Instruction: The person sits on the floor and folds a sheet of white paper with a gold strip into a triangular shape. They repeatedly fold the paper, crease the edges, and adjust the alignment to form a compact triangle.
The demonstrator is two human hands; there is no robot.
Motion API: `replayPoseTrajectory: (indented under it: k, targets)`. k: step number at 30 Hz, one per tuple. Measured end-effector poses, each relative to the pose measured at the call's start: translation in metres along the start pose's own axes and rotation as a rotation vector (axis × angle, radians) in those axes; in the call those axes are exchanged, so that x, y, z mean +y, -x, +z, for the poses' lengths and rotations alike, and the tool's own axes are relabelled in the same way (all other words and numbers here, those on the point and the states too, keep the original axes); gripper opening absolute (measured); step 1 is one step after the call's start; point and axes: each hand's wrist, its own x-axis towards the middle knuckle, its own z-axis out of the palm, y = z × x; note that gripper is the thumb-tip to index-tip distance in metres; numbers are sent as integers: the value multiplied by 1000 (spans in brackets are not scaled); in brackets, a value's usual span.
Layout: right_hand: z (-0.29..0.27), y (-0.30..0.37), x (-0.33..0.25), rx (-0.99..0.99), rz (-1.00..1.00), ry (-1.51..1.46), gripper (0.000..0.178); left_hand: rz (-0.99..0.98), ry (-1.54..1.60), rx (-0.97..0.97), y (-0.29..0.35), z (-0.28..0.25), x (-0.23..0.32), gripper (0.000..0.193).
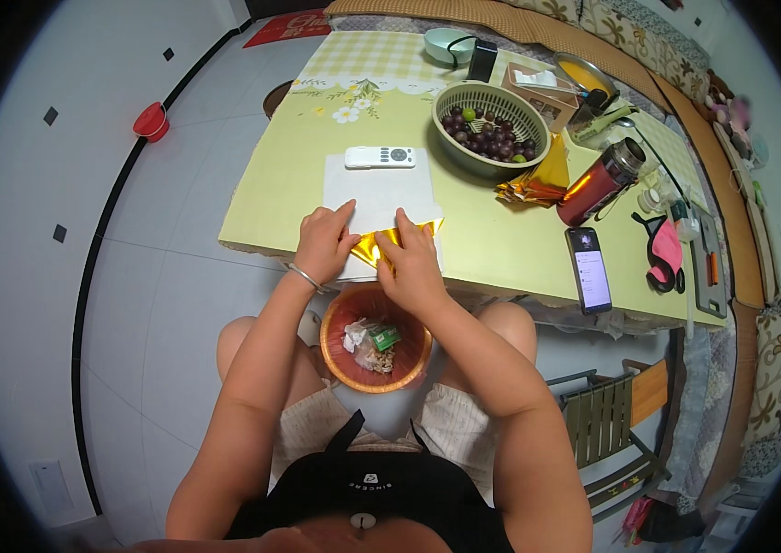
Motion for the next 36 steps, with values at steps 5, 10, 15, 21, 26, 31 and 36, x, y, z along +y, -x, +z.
replayPoseTrajectory:
  k: [5, 10, 15, 21, 26, 31, 36]
  targets:
    - [1, 0, -2, -16, 15, 46, 42, 103, -121, 155, 2, 2, 3, 50]
    - [2, -1, -2, -10, 9, 53, 43, 346, -119, 183, 21, 3, 19, 39]
    - [1, -1, -1, -10, -3, 51, 43, 286, -202, 171, 42, 4, 30, 29]
    - [-7, -5, -3, -16, -13, 32, 45, 124, -216, 39, 28, -3, 38, 19]
    - [-24, -21, 11, 48, 229, -143, 63, 31, -168, 28, 6, -1, 33, 19]
    - [-36, -34, 30, -38, 250, 37, 76, 14, -170, 138, -1, 9, 28, 49]
    - [-29, -41, 47, -93, -39, 226, 79, 6, -182, -25, -13, 5, 34, 65]
